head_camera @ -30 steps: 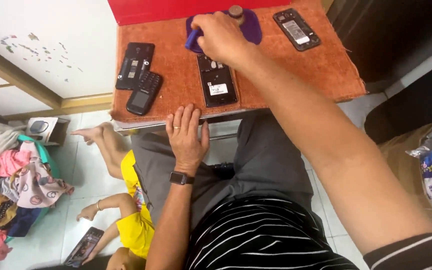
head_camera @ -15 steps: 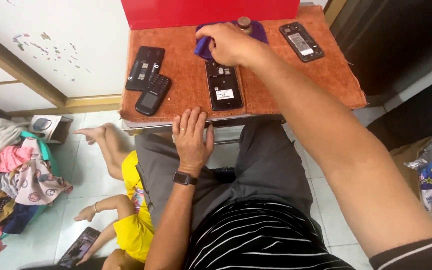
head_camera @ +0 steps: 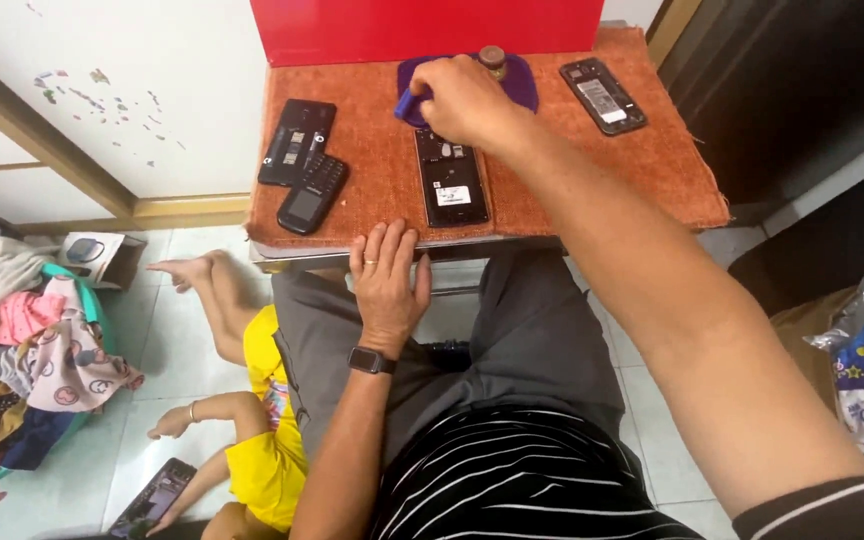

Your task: Tightening the internal frame screws of a disassembled smartphone using a precision screwdriver

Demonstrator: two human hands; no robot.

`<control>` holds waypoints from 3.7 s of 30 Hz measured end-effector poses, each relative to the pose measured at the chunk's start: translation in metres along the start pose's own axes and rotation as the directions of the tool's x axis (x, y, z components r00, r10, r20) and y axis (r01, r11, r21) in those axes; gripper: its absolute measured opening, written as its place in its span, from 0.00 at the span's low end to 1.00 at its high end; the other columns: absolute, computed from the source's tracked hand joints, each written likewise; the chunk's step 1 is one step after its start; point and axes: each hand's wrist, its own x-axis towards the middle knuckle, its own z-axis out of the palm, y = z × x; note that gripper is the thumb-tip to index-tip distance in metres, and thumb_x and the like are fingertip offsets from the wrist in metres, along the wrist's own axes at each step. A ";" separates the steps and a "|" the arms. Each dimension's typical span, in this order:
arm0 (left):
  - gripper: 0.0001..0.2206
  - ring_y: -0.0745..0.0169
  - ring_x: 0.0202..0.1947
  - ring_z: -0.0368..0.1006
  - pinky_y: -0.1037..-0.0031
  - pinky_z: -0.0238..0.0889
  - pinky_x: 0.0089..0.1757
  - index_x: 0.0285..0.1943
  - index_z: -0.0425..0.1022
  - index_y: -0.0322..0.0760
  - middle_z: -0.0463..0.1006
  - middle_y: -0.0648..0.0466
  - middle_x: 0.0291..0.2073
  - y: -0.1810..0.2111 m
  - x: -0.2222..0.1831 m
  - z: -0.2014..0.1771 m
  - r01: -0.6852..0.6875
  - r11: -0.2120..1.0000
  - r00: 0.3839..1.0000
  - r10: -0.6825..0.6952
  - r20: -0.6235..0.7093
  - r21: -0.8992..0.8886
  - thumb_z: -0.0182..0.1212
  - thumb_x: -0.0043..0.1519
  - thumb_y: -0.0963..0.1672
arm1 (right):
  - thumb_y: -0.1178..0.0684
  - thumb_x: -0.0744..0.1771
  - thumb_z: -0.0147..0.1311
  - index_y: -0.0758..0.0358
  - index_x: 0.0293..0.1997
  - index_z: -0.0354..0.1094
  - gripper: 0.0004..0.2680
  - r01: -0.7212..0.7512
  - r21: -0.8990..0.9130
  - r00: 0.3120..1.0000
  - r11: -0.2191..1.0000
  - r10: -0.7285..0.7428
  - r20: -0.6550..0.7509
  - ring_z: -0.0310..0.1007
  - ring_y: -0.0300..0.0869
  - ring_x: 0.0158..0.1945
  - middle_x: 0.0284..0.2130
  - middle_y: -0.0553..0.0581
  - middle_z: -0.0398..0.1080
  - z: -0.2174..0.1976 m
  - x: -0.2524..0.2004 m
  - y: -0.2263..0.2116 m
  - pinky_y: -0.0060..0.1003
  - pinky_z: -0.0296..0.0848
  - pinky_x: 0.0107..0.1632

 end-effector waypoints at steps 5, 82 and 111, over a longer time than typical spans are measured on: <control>0.15 0.48 0.64 0.69 0.54 0.52 0.65 0.59 0.76 0.37 0.77 0.49 0.60 -0.001 -0.002 0.001 0.002 1.000 1.000 -0.002 -0.002 -0.016 0.60 0.65 0.45 | 0.69 0.66 0.38 0.44 0.68 0.65 0.26 -0.118 0.140 0.991 0.983 0.107 0.084 0.66 0.44 0.56 0.54 0.50 0.68 -0.005 -0.003 0.000 0.41 0.68 0.52; 0.14 0.47 0.62 0.70 0.54 0.52 0.64 0.57 0.77 0.36 0.77 0.49 0.60 0.001 0.001 -0.001 0.024 0.999 1.000 -0.024 -0.001 -0.044 0.63 0.64 0.44 | 0.54 0.67 0.59 0.52 0.55 0.74 0.11 -0.032 0.081 0.986 0.996 0.045 -0.163 0.76 0.43 0.31 0.46 0.61 0.66 0.005 0.002 0.045 0.44 0.71 0.49; 0.14 0.47 0.63 0.69 0.53 0.53 0.65 0.58 0.77 0.36 0.77 0.49 0.60 0.000 0.000 0.000 0.025 0.999 1.000 -0.025 -0.009 -0.042 0.64 0.64 0.44 | 0.59 0.69 0.47 0.46 0.61 0.70 0.15 -0.112 0.138 0.992 0.984 0.119 -0.044 0.65 0.38 0.29 0.53 0.62 0.59 -0.004 -0.009 0.019 0.37 0.74 0.39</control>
